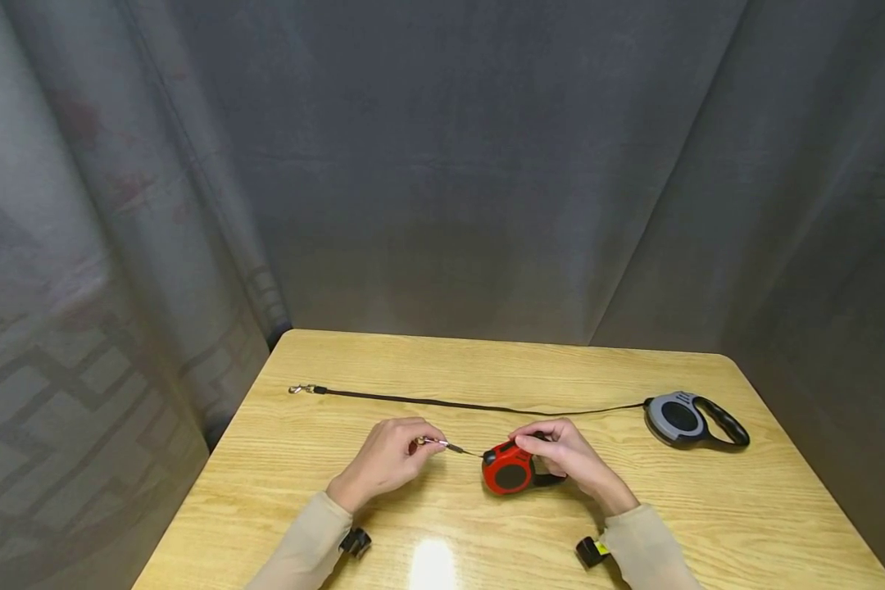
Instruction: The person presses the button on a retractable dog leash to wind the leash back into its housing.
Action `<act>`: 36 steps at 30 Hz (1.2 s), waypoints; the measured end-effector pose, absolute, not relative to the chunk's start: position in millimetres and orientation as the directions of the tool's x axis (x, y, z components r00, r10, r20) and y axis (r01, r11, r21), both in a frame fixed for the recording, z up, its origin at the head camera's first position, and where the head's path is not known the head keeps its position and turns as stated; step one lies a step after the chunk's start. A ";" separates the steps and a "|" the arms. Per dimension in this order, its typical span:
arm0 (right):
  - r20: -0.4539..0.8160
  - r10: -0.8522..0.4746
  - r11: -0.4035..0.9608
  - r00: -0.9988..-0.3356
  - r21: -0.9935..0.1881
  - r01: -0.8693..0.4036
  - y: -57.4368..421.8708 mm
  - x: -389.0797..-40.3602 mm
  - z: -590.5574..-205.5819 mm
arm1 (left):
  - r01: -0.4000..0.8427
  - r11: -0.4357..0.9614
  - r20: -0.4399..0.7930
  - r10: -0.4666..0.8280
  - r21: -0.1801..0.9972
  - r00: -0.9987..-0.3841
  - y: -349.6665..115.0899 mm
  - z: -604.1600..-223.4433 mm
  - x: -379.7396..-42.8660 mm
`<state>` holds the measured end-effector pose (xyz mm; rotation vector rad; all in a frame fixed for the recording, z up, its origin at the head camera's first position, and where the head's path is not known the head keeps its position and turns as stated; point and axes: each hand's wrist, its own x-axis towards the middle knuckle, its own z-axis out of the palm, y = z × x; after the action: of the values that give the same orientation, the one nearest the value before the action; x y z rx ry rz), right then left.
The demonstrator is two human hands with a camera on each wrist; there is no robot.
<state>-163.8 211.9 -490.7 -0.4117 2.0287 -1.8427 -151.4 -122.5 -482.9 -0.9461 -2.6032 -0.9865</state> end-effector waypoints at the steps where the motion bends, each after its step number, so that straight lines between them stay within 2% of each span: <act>1: -0.076 -0.451 0.102 -0.889 -0.994 0.033 211.6 -163.8 -490.6 | 0.631 0.571 0.389 0.499 0.525 -0.775 -122.0 -483.3 -151.5; 10: -0.081 -0.455 0.105 -0.887 -0.994 0.037 208.8 -163.4 -489.2 | 0.628 0.570 0.379 0.503 0.531 -0.777 -116.1 -483.3 -150.3; 19: -0.083 -0.454 0.101 -0.887 -0.994 0.042 206.6 -163.3 -491.0 | 0.654 0.561 0.373 0.541 0.508 -0.754 -105.7 -483.9 -148.6; 36: -0.081 -0.459 0.100 -0.885 -0.994 0.040 205.4 -162.6 -492.4 | 0.627 0.567 0.325 0.547 0.534 -0.772 -101.8 -486.8 -145.9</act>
<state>-162.6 205.4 -492.4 -0.4106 2.0140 -1.8401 -145.9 -101.8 -486.8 -1.0050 -2.6707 -0.9841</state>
